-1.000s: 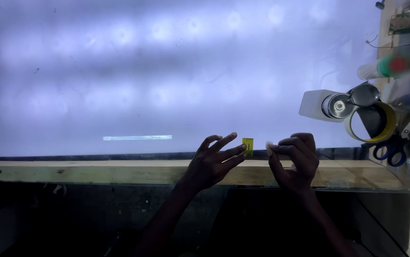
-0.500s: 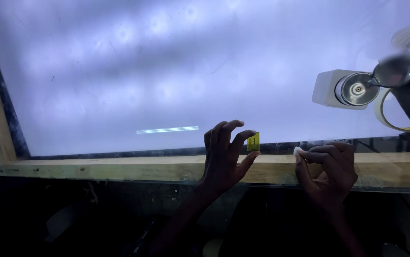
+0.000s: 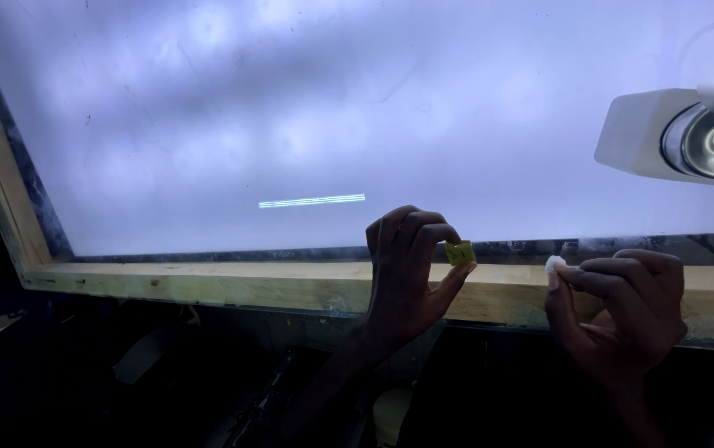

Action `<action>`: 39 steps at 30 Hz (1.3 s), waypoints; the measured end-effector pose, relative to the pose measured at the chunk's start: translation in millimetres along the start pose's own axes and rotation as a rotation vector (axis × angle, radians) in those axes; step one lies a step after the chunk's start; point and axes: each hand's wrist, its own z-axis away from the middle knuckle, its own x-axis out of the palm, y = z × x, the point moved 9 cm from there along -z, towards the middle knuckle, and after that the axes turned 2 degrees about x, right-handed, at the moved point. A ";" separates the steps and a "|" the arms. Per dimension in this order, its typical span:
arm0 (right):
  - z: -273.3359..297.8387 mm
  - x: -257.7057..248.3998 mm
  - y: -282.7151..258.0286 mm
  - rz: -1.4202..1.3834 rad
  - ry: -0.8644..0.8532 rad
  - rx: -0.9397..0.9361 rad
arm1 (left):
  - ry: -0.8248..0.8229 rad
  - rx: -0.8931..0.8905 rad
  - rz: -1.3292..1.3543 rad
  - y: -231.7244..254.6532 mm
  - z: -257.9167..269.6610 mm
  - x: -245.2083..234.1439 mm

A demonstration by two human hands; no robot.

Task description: Applying adhesive strips to a television backlight panel as part of a repair process.

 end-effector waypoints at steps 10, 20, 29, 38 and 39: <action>-0.6 2.3 -0.8 0.015 -0.022 -0.026 | 0.217 -0.392 0.616 -12.2 8.4 -5.4; 0.8 3.1 2.0 0.083 -0.095 -0.020 | 0.253 -0.536 1.169 -1.1 15.0 31.2; -0.8 1.6 -0.2 0.082 -0.084 -0.043 | 0.244 -0.531 1.277 5.0 15.7 37.4; 2.1 1.8 2.9 0.071 -0.074 -0.023 | 0.248 -0.528 1.280 7.2 15.7 38.6; 2.2 2.1 3.0 0.083 -0.084 -0.027 | 0.248 -0.525 1.278 7.9 15.3 38.0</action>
